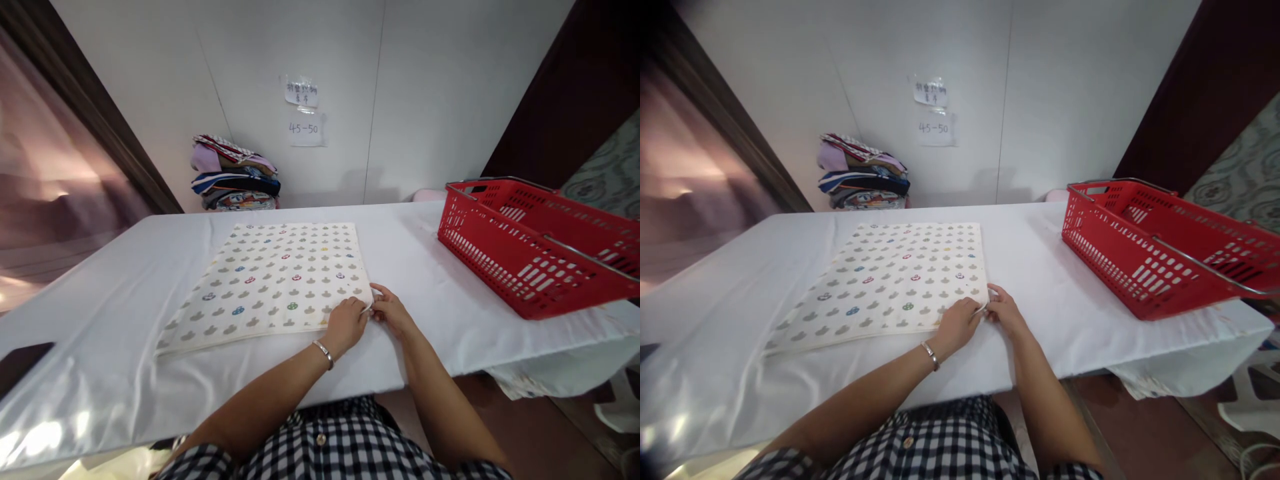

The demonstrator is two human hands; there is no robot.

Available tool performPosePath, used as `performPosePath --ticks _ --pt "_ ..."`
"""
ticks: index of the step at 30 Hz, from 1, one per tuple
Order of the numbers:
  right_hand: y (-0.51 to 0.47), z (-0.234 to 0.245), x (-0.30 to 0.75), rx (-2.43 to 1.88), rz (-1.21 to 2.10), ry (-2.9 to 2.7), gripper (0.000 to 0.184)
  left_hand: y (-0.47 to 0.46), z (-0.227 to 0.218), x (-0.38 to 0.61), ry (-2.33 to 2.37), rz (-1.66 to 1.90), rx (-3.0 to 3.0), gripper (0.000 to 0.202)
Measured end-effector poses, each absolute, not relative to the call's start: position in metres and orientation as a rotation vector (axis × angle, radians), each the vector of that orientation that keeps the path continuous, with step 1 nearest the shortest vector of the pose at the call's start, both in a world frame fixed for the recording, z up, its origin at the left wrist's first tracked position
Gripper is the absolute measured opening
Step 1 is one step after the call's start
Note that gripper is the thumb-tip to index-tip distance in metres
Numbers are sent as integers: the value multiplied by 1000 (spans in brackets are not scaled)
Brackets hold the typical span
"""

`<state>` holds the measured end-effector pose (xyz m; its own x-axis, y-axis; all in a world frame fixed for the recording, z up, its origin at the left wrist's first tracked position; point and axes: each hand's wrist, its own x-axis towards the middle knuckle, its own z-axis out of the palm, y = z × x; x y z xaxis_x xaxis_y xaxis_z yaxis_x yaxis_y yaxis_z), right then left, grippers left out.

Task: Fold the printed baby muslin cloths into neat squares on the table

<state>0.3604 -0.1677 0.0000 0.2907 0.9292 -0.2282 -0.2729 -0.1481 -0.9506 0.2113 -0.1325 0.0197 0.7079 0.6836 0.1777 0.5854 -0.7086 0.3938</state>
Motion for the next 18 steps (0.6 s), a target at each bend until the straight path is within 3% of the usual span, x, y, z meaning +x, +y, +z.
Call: performPosePath --ticks 18 --pt "-167 -4 361 -1285 1183 -700 64 -133 19 212 1016 312 2724 18"
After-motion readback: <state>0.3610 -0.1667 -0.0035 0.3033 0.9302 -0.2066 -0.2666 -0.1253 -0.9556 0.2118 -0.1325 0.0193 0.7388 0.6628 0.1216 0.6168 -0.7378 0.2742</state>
